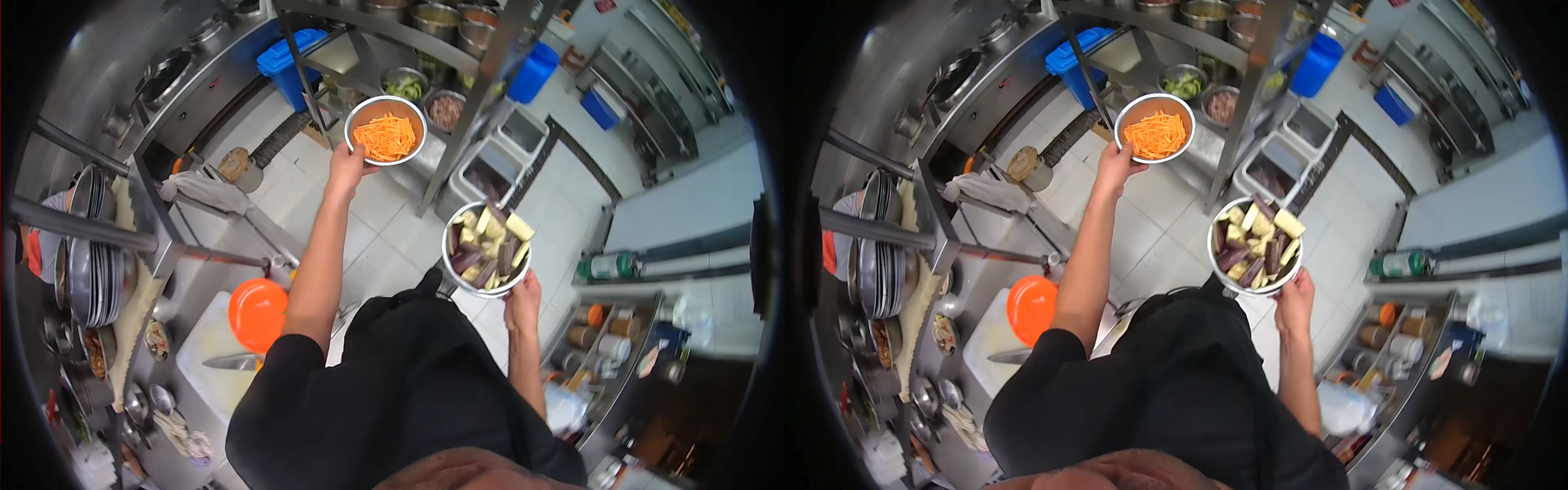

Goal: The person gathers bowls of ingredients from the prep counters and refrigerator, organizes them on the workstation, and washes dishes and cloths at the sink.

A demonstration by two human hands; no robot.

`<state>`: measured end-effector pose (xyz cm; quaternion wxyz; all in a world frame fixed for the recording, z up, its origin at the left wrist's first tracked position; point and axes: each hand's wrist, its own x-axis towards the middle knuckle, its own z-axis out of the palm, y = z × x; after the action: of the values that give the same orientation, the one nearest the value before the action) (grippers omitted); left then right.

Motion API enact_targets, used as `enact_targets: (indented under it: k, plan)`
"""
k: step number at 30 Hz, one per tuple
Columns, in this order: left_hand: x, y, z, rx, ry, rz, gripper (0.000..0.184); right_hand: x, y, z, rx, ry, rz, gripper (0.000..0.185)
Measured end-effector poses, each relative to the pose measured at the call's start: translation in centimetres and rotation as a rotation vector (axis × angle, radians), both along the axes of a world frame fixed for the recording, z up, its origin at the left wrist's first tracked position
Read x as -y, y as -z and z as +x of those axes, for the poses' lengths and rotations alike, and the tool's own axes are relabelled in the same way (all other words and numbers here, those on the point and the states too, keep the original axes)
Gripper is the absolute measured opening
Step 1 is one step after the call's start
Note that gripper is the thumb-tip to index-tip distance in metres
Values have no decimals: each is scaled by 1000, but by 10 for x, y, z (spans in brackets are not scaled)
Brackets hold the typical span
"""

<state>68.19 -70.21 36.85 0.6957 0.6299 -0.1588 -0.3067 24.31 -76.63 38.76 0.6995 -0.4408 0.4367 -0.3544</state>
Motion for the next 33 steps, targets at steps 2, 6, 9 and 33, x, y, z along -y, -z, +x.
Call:
enact_targets:
  k: [2, 6, 9, 33]
  plan:
    - [61, 27, 39, -18, -71, 4, 30, 33, -1, 27, -4, -20, 44, 15]
    - [161, 73, 103, -11, -132, 42, 31, 96, -6, 86, -18, -145, 73, 15]
    - [209, 88, 149, -33, -94, 104, 30, 129, -18, 132, 12, -268, 71, 13]
    - [-28, 259, 203, -684, -229, 451, 35, 245, 71, 684, 360, -281, 340, 11]
